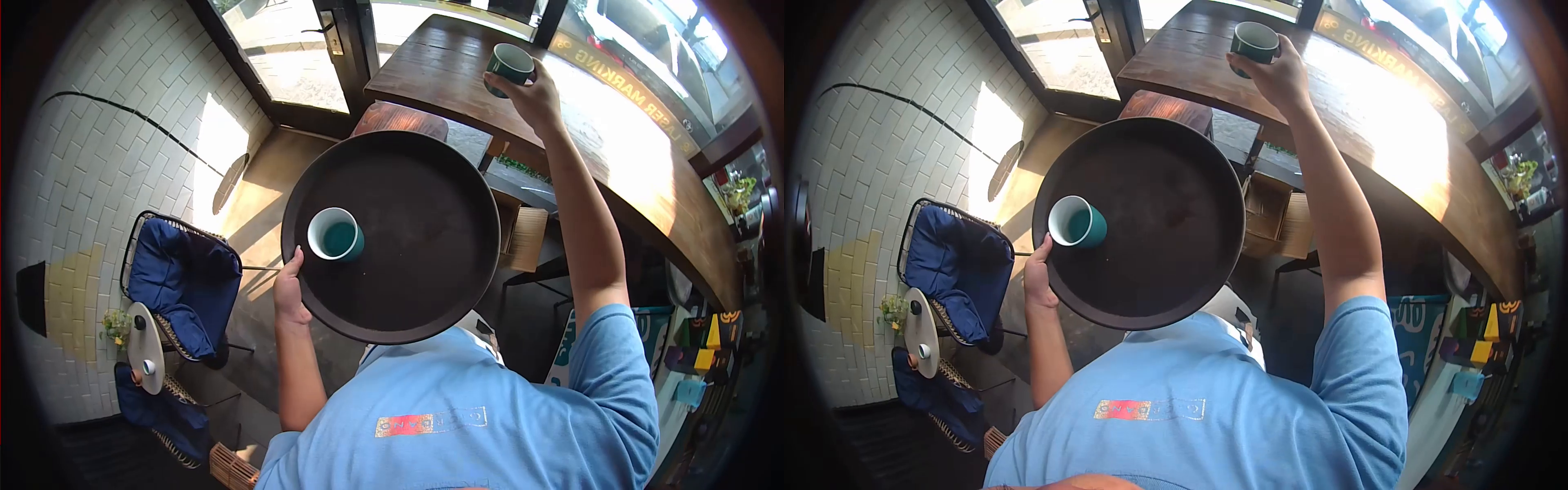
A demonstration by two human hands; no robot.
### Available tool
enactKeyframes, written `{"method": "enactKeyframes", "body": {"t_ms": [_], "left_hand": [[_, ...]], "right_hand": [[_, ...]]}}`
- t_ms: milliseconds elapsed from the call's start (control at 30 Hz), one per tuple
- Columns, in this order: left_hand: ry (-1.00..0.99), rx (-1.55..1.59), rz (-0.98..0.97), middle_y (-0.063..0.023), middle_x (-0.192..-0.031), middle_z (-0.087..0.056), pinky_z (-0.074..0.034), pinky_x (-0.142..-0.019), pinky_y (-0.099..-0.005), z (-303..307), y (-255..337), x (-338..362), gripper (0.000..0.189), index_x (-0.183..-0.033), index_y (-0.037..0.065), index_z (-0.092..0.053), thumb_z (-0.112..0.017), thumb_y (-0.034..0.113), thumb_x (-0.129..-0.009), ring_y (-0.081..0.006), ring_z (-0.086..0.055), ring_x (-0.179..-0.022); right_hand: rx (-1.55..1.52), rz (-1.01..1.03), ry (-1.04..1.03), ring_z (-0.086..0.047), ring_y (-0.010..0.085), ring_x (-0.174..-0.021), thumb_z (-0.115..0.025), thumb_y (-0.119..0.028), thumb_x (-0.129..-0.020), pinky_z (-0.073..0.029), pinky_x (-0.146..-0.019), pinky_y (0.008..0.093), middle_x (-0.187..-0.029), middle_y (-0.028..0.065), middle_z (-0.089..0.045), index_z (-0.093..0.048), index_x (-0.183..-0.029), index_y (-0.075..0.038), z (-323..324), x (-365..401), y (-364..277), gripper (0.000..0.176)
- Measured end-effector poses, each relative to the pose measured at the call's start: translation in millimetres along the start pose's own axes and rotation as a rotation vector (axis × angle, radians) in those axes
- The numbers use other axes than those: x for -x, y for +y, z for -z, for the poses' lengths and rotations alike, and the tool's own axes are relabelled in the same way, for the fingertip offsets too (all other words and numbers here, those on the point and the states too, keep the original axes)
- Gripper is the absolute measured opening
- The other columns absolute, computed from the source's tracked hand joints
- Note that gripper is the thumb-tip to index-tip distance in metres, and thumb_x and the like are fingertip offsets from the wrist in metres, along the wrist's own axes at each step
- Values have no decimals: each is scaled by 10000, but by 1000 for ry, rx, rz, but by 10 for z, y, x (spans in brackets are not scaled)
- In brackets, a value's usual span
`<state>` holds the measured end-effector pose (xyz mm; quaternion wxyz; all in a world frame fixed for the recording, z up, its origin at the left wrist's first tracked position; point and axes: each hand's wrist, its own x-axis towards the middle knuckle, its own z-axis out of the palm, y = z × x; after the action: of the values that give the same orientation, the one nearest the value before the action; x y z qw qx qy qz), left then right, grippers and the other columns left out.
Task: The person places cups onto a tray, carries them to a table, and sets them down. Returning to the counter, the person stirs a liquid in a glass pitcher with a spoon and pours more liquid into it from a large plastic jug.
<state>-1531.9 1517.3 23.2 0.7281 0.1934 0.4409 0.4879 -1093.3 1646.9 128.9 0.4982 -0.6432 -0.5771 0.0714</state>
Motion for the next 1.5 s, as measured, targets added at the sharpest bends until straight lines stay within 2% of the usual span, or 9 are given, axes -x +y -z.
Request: {"method": "enactKeyframes", "body": {"t_ms": [333,833,933,1033,1167,1233,1300,1367,1500], "left_hand": [[264,28,-159,-142,-1112,-613,-499,-879,-355,-154,-112,189,373,-1168,-14,-540,-520,266,-923,-249,-609,-1015],[241,292,-175,-152,-1105,-621,-501,-872,-370,-139,-521,304,367,-1158,-12,-547,-535,260,-912,-269,-618,-992],[265,269,-170,-145,-1095,-624,-499,-874,-365,-136,-561,306,362,-1153,-8,-550,-541,260,-910,-262,-615,-996],[283,216,-138,-131,-1098,-623,-499,-865,-354,-215,-516,304,363,-1152,1,-554,-551,267,-905,-249,-616,-988],[277,177,-77,-116,-1128,-611,-477,-895,-335,-194,-544,181,367,-1163,12,-560,-543,276,-909,-222,-599,-1027],[239,197,-60,-116,-1133,-608,-472,-903,-335,-209,-555,107,365,-1165,13,-561,-539,274,-911,-217,-593,-1036],[203,206,-53,-117,-1137,-607,-475,-898,-329,-290,-540,48,360,-1170,14,-562,-524,269,-920,-216,-597,-1029],[200,209,-19,-122,-1139,-605,-482,-891,-335,-265,-534,-54,357,-1171,11,-561,-516,264,-923,-222,-602,-1021],[64,252,60,-148,-1140,-603,-502,-879,-365,-435,-423,-115,367,-1173,-17,-545,-475,258,-939,-251,-610,-1015]], "right_hand": [[114,-49,-71,-600,263,-1045,-790,-464,-618,-464,-910,353,-1098,151,-627,-532,-1156,-26,-668,-840,623,740],[41,-47,-112,-603,267,-1036,-788,-457,-624,-459,-904,341,-1081,158,-630,-526,-1131,-7,-833,-1150,896,727],[50,-104,-196,-553,300,-1111,-791,-511,-602,-423,-955,380,-1179,199,-568,-422,-1256,16,-802,-1101,855,917],[229,-91,23,-376,378,-1270,-778,-627,-535,-306,-1045,461,-1376,282,-323,-117,-1401,62,-733,-961,653,1289],[-5,107,192,-501,289,-1137,-767,-498,-667,-393,-957,399,-1296,194,-459,-410,-1302,-18,-621,-425,231,872],[-168,265,-1,-561,209,-996,-749,-338,-745,-434,-845,333,-1123,96,-596,-588,-1121,-74,-535,-55,0,487],[-359,280,-239,-576,167,-939,-746,-225,-747,-432,-760,290,-965,40,-648,-647,-1011,-91,-534,345,-220,313],[-314,418,-592,-578,196,-983,-762,-176,-709,-456,-804,300,-1056,83,-620,-603,-1103,-73,-500,632,-427,437],[-404,477,-924,-524,251,-1116,-821,-189,-620,-423,-940,348,-1245,111,-518,-436,-1309,-56,-691,1108,-627,801]]}}
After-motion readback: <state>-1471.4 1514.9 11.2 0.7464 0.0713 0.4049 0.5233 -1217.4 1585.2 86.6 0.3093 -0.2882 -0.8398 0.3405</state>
